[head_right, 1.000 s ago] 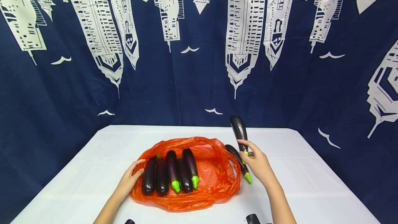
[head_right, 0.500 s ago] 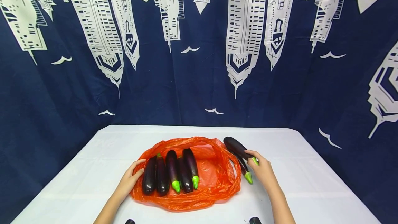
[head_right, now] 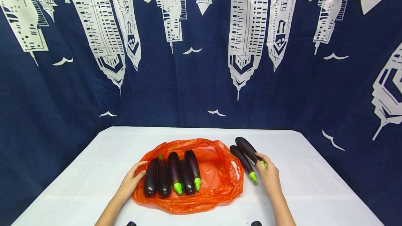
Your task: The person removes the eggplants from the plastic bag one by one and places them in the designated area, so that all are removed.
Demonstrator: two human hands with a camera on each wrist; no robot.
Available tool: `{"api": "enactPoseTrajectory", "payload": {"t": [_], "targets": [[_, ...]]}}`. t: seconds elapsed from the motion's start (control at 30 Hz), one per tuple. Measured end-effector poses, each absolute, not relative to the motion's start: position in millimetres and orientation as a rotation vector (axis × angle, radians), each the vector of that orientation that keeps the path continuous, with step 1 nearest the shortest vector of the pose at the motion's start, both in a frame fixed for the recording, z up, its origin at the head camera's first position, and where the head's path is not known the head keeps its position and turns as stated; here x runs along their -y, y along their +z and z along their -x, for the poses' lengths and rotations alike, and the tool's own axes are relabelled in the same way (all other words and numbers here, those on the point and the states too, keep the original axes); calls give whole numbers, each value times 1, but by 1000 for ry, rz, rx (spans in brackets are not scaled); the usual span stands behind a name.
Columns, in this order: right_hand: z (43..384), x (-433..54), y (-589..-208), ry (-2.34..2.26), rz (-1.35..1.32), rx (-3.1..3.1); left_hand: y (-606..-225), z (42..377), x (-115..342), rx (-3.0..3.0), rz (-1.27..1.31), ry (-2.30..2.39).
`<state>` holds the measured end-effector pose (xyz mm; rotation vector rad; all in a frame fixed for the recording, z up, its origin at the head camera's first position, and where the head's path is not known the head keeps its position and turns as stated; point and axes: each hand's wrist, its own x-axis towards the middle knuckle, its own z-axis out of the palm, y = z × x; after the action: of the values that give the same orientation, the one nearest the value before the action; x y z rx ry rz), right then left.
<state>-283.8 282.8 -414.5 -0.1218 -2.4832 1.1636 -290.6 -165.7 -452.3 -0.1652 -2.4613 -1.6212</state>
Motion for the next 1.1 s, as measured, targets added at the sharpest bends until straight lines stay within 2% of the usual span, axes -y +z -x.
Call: {"api": "enactPoseTrajectory", "payload": {"t": [0.2,1.1], "targets": [[282,-282,-421,1137,185,2513,-453,291,165,2462,154,-1635],[283,-278,-438,1234,85,2579,-453,291,165,2457,157,-1637]]}}
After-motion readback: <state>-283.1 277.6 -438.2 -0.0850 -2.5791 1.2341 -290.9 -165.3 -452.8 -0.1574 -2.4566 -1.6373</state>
